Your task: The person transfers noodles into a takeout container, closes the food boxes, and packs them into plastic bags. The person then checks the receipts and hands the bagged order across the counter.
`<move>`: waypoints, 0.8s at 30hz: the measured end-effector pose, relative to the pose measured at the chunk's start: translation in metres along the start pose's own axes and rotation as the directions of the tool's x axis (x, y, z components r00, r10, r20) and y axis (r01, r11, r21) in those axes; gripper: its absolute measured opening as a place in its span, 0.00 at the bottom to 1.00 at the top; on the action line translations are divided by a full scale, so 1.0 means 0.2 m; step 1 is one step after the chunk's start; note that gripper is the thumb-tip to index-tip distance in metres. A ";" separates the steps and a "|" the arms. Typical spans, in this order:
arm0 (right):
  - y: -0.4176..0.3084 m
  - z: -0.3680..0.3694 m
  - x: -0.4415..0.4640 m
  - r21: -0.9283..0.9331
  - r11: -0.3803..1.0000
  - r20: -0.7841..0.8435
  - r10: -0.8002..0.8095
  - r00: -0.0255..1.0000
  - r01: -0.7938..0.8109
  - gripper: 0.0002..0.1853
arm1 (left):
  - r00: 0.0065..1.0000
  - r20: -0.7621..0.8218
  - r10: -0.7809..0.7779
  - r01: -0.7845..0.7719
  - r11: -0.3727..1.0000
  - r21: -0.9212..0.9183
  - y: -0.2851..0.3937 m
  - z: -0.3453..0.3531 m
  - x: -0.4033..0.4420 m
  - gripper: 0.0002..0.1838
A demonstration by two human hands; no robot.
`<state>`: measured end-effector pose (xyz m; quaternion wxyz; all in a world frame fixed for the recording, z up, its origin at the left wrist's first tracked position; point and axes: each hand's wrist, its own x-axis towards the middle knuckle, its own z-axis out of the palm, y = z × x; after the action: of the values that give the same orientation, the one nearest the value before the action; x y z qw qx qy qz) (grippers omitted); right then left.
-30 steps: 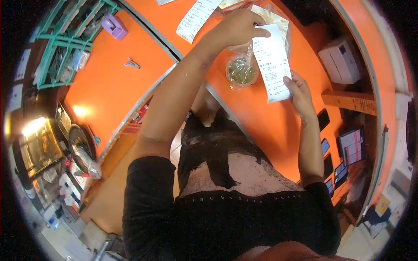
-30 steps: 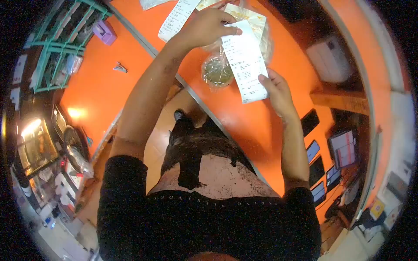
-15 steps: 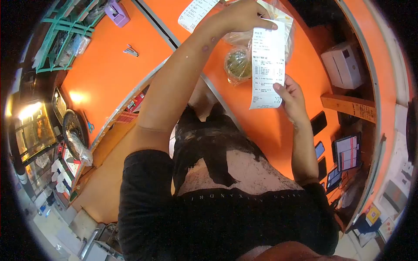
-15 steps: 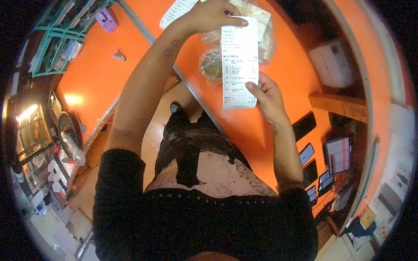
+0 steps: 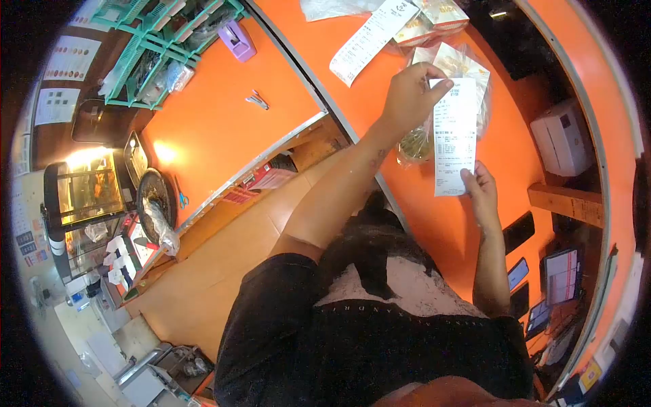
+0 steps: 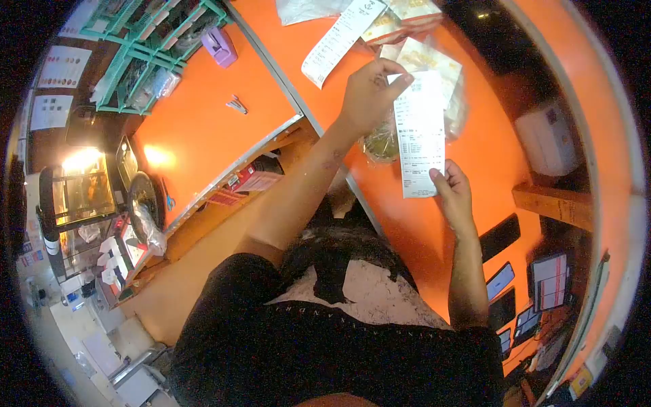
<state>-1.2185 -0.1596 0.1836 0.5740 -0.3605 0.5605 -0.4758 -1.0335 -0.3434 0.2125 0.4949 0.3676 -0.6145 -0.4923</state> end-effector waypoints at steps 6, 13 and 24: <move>0.07 -0.01 0.00 0.012 1.000 -0.015 0.022 1.000 -0.022 0.07 | 0.998 0.054 -0.025 0.031 0.993 -0.115 0.03 -0.03 -0.04 0.09; 0.12 -0.02 0.02 0.007 1.000 -0.078 0.023 0.997 -0.023 0.07 | 0.995 -0.097 0.033 -0.053 0.975 -0.217 -0.09 -0.12 -0.02 0.08; 0.26 -0.12 0.05 -0.352 0.928 -0.263 -0.226 0.938 0.125 0.08 | 0.965 -0.175 -0.193 0.240 0.919 0.312 -0.51 -0.76 0.29 0.45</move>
<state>-1.2362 -0.1504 0.1292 0.3690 -0.4245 0.6774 -0.4742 -0.9027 -0.4600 0.1317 0.4107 0.5450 -0.6073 -0.4067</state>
